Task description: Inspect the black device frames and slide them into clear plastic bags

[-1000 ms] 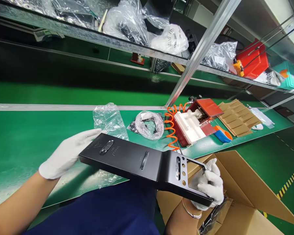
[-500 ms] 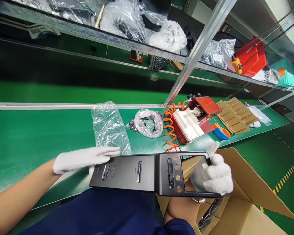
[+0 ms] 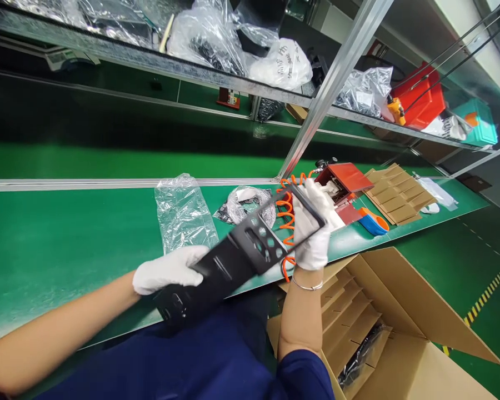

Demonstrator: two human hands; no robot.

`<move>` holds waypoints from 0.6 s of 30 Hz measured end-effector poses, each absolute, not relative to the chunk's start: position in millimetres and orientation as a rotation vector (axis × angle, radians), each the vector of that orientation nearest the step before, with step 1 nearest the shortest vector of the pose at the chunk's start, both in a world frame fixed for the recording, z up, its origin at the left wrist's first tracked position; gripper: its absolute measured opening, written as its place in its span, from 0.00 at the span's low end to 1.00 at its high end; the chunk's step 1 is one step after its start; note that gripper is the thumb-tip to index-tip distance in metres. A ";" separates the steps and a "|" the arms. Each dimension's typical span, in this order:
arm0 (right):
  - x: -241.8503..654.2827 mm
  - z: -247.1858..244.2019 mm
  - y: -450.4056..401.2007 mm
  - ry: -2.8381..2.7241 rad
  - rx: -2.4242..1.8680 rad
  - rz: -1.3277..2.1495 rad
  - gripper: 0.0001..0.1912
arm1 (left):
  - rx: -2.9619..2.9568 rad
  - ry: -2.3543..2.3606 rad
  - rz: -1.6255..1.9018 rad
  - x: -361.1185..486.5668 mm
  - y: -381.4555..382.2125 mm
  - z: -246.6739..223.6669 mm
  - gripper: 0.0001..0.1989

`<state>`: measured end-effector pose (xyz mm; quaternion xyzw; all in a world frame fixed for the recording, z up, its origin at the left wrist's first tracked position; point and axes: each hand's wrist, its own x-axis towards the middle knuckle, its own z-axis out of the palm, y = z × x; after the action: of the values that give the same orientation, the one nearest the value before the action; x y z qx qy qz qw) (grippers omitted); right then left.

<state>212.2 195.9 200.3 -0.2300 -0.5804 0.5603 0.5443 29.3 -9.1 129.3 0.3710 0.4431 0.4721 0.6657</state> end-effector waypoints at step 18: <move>126.7 130.5 103.2 -2.048 -0.530 1.419 0.37 | 0.497 1.928 1.879 38.2 4.7 146.4 0.20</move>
<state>126.7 103.2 130.5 -0.1989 -0.7688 0.5326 0.2928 38.2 4.7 146.4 0.1779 0.6900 0.6724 0.2006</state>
